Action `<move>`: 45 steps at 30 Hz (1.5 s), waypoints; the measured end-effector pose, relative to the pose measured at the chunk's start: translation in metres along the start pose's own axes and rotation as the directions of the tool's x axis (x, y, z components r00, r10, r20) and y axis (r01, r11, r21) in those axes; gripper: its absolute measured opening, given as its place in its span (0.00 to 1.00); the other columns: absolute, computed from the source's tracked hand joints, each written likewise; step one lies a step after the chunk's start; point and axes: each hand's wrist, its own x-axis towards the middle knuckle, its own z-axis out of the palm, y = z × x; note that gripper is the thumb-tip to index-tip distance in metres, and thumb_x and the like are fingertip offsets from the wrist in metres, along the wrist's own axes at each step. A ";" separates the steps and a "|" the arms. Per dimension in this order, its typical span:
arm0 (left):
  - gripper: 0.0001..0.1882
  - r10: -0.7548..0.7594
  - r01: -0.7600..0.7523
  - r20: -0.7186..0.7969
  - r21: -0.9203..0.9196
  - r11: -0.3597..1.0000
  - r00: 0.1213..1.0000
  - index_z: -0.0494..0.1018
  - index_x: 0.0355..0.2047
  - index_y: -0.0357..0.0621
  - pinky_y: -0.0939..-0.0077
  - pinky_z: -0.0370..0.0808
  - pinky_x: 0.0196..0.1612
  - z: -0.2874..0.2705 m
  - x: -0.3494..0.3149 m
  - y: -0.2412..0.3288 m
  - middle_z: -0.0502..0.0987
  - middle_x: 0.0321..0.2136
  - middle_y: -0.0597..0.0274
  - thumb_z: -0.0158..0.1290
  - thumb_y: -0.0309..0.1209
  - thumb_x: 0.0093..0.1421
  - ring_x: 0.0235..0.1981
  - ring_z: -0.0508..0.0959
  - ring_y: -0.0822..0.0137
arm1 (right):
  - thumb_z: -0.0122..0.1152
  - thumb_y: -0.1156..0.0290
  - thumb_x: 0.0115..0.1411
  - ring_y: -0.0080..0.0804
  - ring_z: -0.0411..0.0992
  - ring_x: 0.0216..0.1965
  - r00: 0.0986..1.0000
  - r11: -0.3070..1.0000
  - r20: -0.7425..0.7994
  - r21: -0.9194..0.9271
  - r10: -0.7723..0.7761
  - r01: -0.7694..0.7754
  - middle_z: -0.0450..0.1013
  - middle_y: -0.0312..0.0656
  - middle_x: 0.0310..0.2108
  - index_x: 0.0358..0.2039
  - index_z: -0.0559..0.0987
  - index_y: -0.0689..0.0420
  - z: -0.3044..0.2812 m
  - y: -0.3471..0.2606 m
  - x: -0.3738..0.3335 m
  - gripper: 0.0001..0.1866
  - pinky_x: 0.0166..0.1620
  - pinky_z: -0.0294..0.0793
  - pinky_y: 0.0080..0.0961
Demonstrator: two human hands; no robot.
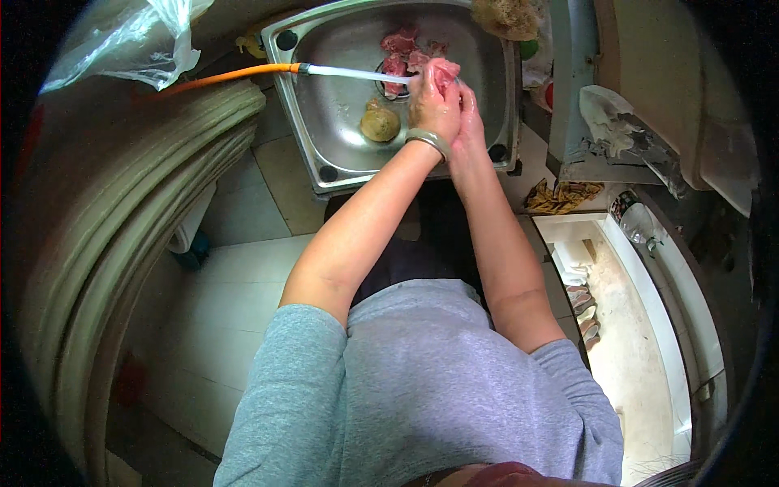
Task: Washing raw meat and eggplants in a sink and placing them in a pot or basin.
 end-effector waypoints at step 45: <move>0.18 -0.135 0.025 -0.064 -0.820 0.571 0.989 0.70 0.33 0.40 0.72 0.73 0.41 -0.116 -0.068 0.152 0.73 0.32 0.59 0.41 0.43 0.62 0.34 0.74 0.66 | 0.60 0.70 0.48 0.24 0.68 0.25 0.795 0.729 0.521 -0.407 -0.310 0.551 0.71 0.38 0.24 0.27 0.71 0.60 0.121 0.033 -0.189 0.09 0.29 0.69 0.23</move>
